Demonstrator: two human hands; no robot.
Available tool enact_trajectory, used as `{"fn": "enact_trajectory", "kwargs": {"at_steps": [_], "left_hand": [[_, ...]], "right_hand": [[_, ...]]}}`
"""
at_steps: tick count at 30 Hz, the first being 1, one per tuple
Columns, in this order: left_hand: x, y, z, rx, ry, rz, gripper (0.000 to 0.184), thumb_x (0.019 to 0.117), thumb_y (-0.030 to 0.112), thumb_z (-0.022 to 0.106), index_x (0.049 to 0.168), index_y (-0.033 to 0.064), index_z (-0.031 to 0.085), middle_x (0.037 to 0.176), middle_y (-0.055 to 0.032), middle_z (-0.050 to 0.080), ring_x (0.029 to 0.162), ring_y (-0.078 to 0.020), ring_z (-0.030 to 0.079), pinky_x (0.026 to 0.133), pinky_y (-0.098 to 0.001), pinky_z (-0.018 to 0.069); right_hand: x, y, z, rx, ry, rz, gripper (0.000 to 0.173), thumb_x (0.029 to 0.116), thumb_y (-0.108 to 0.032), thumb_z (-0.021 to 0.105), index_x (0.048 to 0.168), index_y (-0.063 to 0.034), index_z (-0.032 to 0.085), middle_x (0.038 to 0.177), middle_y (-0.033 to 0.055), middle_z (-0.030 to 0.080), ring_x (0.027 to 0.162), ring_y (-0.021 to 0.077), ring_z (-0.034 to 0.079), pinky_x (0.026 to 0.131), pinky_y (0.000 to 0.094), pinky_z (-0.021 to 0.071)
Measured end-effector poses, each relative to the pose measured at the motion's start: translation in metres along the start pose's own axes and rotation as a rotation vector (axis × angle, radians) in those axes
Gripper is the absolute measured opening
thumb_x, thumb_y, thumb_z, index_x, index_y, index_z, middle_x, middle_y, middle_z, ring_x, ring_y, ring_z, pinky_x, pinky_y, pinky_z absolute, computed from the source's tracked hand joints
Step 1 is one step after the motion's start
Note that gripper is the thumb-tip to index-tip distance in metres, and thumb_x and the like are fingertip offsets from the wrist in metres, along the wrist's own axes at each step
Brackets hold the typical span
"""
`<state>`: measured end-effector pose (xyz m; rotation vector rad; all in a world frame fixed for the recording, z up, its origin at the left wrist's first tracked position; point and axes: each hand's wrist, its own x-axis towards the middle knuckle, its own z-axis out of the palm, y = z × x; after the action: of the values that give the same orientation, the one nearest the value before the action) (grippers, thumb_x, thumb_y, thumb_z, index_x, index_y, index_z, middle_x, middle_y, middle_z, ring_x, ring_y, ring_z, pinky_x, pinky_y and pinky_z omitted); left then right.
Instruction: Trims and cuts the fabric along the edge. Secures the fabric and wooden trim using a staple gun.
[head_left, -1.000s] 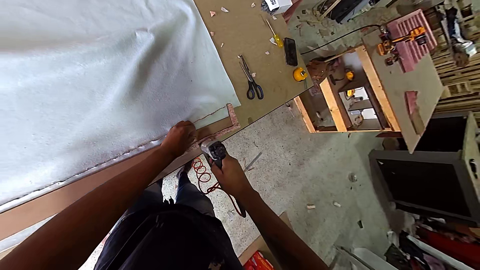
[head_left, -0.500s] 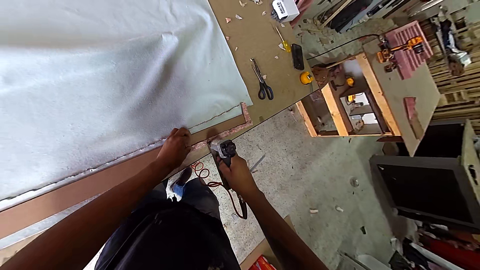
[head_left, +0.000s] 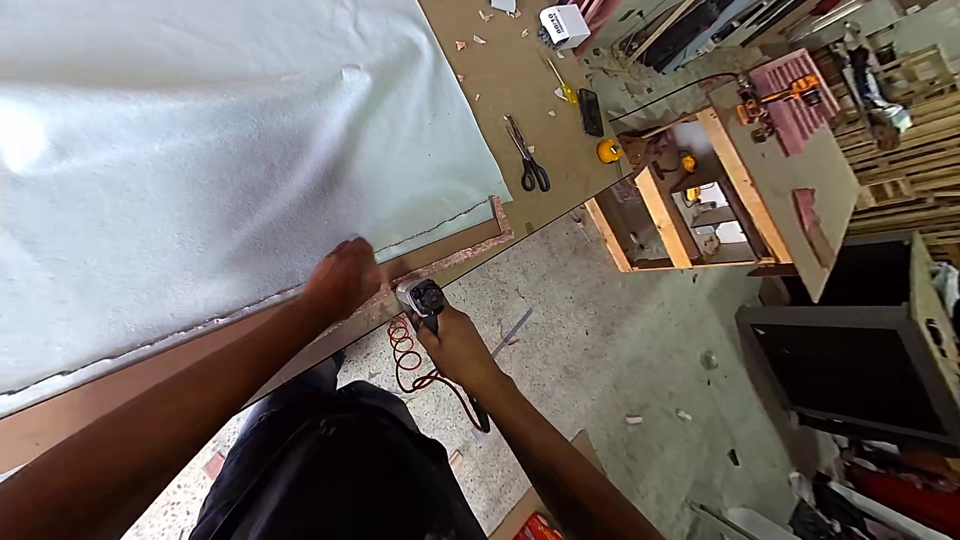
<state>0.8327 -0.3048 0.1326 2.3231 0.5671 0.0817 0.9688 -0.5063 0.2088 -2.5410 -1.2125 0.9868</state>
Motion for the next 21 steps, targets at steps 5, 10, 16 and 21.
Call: {"fn": "enact_trajectory", "kwargs": {"at_steps": [5,10,16,21], "left_hand": [[-0.071,-0.013,0.003,0.109,0.022,-0.041,0.016,0.0931,0.027,0.074,0.094,0.0102,0.075,0.124,-0.0071,0.065,0.123,-0.0295,0.057,0.102,-0.0514,0.0513],[-0.069,-0.019,0.007,0.035,0.062,-0.071,0.015,0.0947,0.020,0.071,0.088,0.0076,0.076,0.123,-0.0049,0.065,0.119,-0.0274,0.057,0.104,-0.0459,0.0503],[-0.063,-0.029,0.001,-0.046,0.072,-0.127,0.013,0.0881,0.019,0.079,0.089,0.0071,0.075,0.120,-0.0092,0.066,0.116,-0.0292,0.061,0.101,-0.0517,0.0523],[-0.057,-0.033,-0.011,-0.031,0.022,-0.142,0.012,0.0892,0.016,0.076,0.090,0.0045,0.073,0.118,-0.0112,0.067,0.108,-0.0301,0.066,0.094,-0.0553,0.0557]], "right_hand": [[-0.008,0.001,0.011,0.088,0.081,-0.030,0.021,0.0979,-0.028,0.060,0.113,-0.0152,0.063,0.082,0.0018,0.067,0.068,0.0158,0.067,0.064,0.0424,0.0594],[-0.019,-0.011,0.026,0.113,0.102,-0.017,0.020,0.0984,-0.029,0.060,0.113,-0.0159,0.062,0.077,0.0016,0.066,0.063,0.0159,0.065,0.059,0.0417,0.0569],[-0.032,-0.033,0.041,0.090,0.137,-0.034,0.024,0.0993,-0.028,0.061,0.119,-0.0135,0.060,0.077,0.0043,0.065,0.062,0.0194,0.065,0.057,0.0443,0.0562],[-0.041,-0.061,0.056,0.061,0.097,-0.039,0.027,0.1005,-0.029,0.061,0.121,-0.0123,0.058,0.078,0.0055,0.064,0.065,0.0206,0.065,0.059,0.0450,0.0562]]}}
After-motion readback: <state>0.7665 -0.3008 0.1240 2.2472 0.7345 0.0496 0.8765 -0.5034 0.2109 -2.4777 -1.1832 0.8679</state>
